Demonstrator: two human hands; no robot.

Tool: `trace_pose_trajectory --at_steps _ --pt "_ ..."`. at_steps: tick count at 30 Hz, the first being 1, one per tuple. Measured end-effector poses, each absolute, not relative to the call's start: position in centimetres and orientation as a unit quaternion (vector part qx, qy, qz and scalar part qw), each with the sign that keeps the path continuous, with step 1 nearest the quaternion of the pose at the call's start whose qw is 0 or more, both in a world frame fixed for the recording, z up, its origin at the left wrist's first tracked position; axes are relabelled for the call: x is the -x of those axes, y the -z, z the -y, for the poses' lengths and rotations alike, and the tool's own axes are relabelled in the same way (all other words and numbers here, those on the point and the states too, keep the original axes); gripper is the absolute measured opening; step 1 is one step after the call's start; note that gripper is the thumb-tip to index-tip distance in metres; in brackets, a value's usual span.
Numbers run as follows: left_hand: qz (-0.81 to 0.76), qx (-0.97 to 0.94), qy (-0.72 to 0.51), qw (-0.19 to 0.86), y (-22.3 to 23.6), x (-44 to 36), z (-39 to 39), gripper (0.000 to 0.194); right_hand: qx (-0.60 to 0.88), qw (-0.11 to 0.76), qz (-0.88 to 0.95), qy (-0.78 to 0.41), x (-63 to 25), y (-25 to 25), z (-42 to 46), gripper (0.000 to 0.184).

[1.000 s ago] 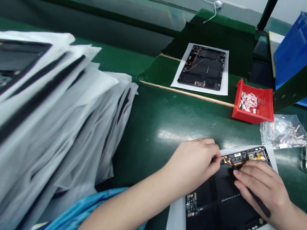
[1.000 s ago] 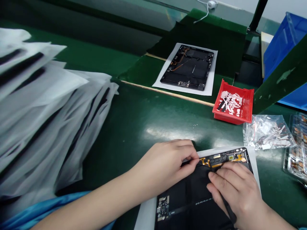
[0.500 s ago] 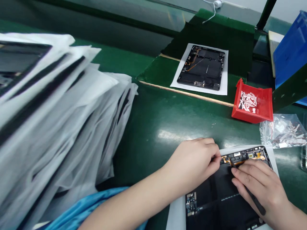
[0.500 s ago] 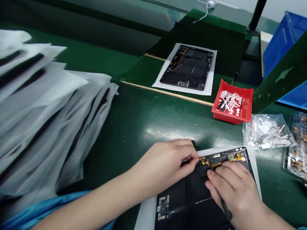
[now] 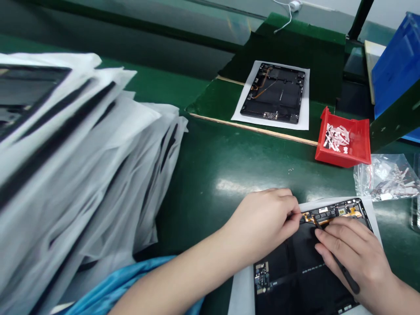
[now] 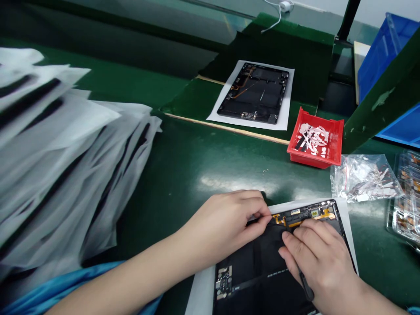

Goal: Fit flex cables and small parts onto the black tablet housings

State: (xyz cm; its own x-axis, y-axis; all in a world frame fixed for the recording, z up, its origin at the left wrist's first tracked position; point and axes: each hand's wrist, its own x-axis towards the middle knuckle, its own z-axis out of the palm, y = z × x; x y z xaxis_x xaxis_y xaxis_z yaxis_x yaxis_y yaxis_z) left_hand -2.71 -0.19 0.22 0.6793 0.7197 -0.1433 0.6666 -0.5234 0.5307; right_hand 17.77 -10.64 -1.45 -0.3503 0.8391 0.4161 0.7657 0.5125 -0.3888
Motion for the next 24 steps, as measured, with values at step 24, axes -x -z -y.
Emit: trace_pose_trajectory --at_steps 24 --pt "-0.385 -0.880 -0.053 0.275 0.1 2.6 0.1 0.014 0.479 0.119 0.864 0.105 -18.9 0.7 10.8 0.030"
